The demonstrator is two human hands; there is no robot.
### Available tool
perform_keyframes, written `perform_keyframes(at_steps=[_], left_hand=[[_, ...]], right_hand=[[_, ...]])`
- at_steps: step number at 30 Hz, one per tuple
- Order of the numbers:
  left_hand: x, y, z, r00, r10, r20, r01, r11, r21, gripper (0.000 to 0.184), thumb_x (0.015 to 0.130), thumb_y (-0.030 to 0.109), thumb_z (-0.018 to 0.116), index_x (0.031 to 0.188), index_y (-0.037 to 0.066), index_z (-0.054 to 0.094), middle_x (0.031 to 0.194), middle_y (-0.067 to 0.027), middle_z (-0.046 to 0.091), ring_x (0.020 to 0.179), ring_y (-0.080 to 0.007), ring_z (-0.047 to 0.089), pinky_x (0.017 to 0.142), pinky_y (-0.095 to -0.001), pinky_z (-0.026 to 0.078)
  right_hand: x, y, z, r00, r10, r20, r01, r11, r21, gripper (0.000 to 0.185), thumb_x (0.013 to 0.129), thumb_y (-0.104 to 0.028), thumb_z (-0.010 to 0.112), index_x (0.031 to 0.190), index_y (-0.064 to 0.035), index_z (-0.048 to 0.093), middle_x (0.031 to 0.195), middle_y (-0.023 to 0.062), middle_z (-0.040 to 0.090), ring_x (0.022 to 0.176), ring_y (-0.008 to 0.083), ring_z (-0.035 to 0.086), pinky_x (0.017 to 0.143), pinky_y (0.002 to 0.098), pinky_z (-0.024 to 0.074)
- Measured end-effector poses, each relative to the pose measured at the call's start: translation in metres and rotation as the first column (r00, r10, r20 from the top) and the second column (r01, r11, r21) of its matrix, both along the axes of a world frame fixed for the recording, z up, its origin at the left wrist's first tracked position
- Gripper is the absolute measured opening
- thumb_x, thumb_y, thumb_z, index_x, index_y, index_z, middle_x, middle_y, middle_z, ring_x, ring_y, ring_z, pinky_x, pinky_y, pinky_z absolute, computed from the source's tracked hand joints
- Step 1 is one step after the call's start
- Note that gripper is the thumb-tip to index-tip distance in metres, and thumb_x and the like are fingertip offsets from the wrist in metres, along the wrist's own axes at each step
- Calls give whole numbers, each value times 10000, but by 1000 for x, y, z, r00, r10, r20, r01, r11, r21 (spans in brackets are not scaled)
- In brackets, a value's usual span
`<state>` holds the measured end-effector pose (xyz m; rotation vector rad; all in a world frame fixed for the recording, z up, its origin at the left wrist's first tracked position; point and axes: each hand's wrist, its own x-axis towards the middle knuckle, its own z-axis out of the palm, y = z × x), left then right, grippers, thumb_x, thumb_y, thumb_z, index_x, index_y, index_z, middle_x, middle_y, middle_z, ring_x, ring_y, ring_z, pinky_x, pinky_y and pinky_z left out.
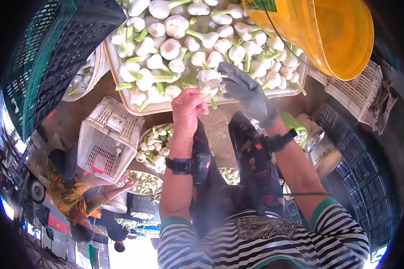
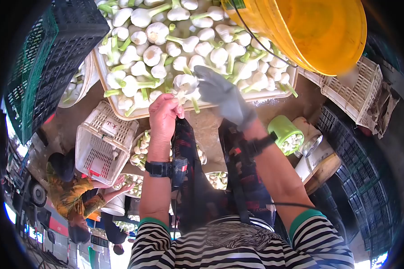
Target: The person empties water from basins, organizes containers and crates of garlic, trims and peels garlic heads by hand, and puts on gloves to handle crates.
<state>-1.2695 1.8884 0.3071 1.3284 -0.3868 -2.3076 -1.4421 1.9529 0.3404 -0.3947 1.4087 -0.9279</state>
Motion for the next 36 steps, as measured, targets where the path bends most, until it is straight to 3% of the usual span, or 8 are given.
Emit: perform_keyframes(at_steps=[6, 19, 21, 25, 26, 29, 32, 36], left_hand=[[-14, 10, 2, 998, -66, -6, 66, 997, -38, 34, 762, 4, 560, 738, -9, 581, 557, -40, 531, 455, -112, 491, 449, -236, 405], [-5, 22, 23, 992, -115, -47, 109, 987, -116, 37, 737, -43, 550, 726, -16, 573, 600, -27, 533, 489, -93, 491, 473, -232, 400], [-5, 21, 33, 979, -203, -22, 196, 965, -176, 35, 733, -40, 561, 730, -10, 578, 606, -20, 541, 499, -85, 489, 482, -226, 394], [-10, 21, 43, 933, -348, 89, 359, 893, -272, 28, 722, -16, 588, 743, 2, 583, 613, -10, 559, 511, -71, 479, 498, -214, 377], [-11, 22, 41, 919, -379, 106, 392, 858, -332, 43, 722, -26, 594, 758, -6, 579, 618, -17, 560, 520, -74, 491, 504, -211, 387], [-16, 29, 40, 884, -430, 185, 461, 732, -502, 80, 723, -33, 614, 790, -19, 572, 630, -28, 563, 542, -77, 517, 524, -205, 409], [-31, 35, 51, 868, -424, 260, 488, 626, -608, 101, 730, 3, 638, 801, -16, 569, 637, -27, 565, 558, -70, 520, 542, -201, 413], [-48, 54, 62, 856, -459, 240, 511, 675, -532, 122, 740, 35, 656, 816, -9, 571, 656, -38, 569, 587, -67, 531, 557, -205, 424]], right_hand=[[11, -3, 12, 687, 130, -715, -348, 923, -166, 472, 751, -55, 613, 1210, -97, 510, 1257, 120, 482, 1133, 310, 473, 906, 346, 425], [-14, 34, -30, 630, -743, 225, 745, 660, 93, 213, 776, -133, 630, 977, -65, 613, 898, 81, 637, 787, 208, 610, 714, 304, 494], [-24, 55, -14, 359, 20, -933, -11, 1000, 17, 183, 809, -162, 583, 950, -49, 609, 816, 75, 640, 733, 214, 619, 671, 311, 501], [-63, 141, -6, 582, 239, -778, 17, 952, 305, 158, 778, -139, 606, 918, -66, 613, 884, 83, 638, 810, 262, 617, 723, 324, 497], [-79, 171, -20, -46, 777, -627, -383, 566, 730, 253, 789, -152, 616, 1017, -44, 597, 1004, 96, 615, 917, 235, 596, 817, 329, 476], [-69, 173, -11, 937, 127, -326, -49, 970, 237, 395, 865, -214, 543, 1209, -33, 472, 1169, 98, 531, 1028, 204, 534, 888, 344, 434], [-35, 105, 36, 682, -518, 516, 450, 854, 261, 463, 921, -287, 451, 1304, -35, 385, 1242, 96, 487, 1022, 199, 516, 857, 355, 441], [-12, 88, 11, 829, 4, -559, -162, 959, -233, 400, 800, -59, 575, 1184, 27, 498, 1131, 139, 555, 1003, 252, 548, 844, 354, 450]])
